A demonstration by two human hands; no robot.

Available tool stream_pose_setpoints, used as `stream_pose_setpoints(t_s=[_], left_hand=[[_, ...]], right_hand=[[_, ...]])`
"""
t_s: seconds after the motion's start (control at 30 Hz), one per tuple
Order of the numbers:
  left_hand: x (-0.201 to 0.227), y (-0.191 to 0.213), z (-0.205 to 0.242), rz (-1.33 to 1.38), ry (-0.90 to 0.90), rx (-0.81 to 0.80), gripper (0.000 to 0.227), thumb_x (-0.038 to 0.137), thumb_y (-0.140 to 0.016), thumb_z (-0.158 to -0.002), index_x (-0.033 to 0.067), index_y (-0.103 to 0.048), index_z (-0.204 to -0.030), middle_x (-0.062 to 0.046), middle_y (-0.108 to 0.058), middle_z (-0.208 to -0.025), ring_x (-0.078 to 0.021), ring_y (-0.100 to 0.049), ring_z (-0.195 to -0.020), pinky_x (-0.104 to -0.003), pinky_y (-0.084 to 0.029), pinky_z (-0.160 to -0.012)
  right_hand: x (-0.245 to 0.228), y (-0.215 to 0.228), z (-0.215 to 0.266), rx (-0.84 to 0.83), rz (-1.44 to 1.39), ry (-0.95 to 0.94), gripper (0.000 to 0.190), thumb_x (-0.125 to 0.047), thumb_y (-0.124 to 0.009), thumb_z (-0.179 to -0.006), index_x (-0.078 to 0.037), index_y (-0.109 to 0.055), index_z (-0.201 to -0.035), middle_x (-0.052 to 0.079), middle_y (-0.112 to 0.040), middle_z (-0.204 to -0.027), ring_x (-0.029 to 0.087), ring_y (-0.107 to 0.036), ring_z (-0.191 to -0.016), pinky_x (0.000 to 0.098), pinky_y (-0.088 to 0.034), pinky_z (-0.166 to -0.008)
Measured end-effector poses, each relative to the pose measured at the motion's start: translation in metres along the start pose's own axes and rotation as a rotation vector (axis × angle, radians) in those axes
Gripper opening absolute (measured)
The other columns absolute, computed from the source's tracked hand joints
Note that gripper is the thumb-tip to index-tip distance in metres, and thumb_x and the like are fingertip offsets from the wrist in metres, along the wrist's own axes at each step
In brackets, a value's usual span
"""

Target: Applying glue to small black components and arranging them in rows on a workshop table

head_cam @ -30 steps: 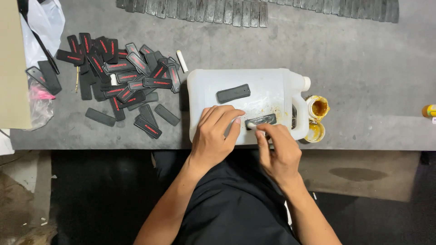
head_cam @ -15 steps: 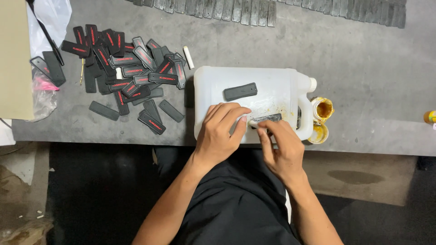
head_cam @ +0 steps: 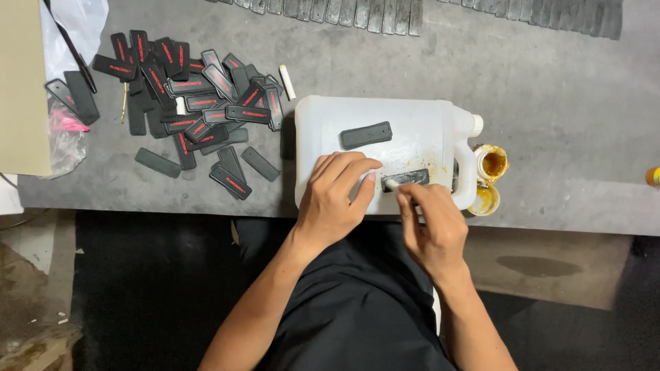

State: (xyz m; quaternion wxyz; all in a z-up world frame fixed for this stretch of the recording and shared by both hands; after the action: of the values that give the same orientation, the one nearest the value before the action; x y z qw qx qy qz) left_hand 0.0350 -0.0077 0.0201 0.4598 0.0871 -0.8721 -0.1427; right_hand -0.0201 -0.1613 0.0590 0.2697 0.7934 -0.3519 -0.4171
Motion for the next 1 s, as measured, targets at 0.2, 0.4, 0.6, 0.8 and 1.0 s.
stream_pose_setpoints(t_s=[0.2,0.4,0.6,0.8,1.0], left_hand=[[0.0,-0.001,0.002,0.012,0.005,0.002,0.013,0.009,-0.061,-0.099,0.009,-0.071,-0.107,-0.007,-0.065,-0.093,-0.029,-0.067,-0.084,-0.04,-0.053,-0.079],[0.002,0.0,0.001,0.009,0.003,-0.011,0.013,0.008,-0.062,-0.098,0.0086,-0.071,-0.108,-0.008,-0.065,-0.093,-0.0291,-0.067,-0.085,-0.04,-0.053,-0.079],[0.0,-0.001,0.001,0.007,-0.004,-0.008,0.013,0.008,-0.062,-0.098,0.0085,-0.071,-0.107,-0.007,-0.065,-0.093,-0.0285,-0.067,-0.085,-0.04,-0.054,-0.079],[0.001,-0.001,0.001,-0.001,-0.008,-0.011,0.013,0.007,-0.063,-0.098,0.008,-0.072,-0.107,-0.008,-0.066,-0.092,-0.0291,-0.067,-0.084,-0.04,-0.054,-0.079],[0.002,-0.001,-0.001,-0.006,-0.016,-0.02,0.014,0.007,-0.063,-0.097,0.0074,-0.072,-0.107,-0.009,-0.066,-0.092,-0.0307,-0.067,-0.083,-0.041,-0.054,-0.079]], right_hand=[[0.004,0.01,0.014,0.088,0.141,-0.009,0.007,0.002,-0.066,-0.1,0.003,-0.073,-0.102,0.012,-0.062,-0.073,0.031,-0.061,-0.064,0.0396,-0.052,-0.063],[-0.004,0.0,0.019,0.094,0.111,-0.008,0.005,0.0,-0.069,-0.097,0.0,-0.074,-0.099,0.01,-0.063,-0.072,0.03,-0.062,-0.062,0.0397,-0.052,-0.061],[0.014,0.013,0.027,0.178,0.199,-0.091,0.008,-0.001,-0.066,-0.104,0.003,-0.073,-0.102,0.011,-0.062,-0.072,0.029,-0.061,-0.064,0.0378,-0.052,-0.065],[0.02,0.017,0.027,0.221,0.255,-0.088,0.005,0.002,-0.068,-0.103,0.004,-0.072,-0.102,0.012,-0.059,-0.072,0.029,-0.06,-0.064,0.0388,-0.052,-0.065],[0.008,0.004,0.023,0.168,0.148,-0.075,0.004,-0.002,-0.072,-0.098,0.0,-0.075,-0.097,0.008,-0.063,-0.069,0.027,-0.062,-0.061,0.0347,-0.053,-0.064]])
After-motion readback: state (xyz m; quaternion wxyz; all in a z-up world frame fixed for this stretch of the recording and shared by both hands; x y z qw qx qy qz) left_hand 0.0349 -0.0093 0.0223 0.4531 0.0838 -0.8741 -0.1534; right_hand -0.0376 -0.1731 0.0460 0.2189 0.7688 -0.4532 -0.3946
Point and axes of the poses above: each hand's wrist, its own z-axis away from the middle knuckle, its own y-axis out of the back of the hand, x = y × z, the point moved 4 cm from there along -z, towards the middle knuckle
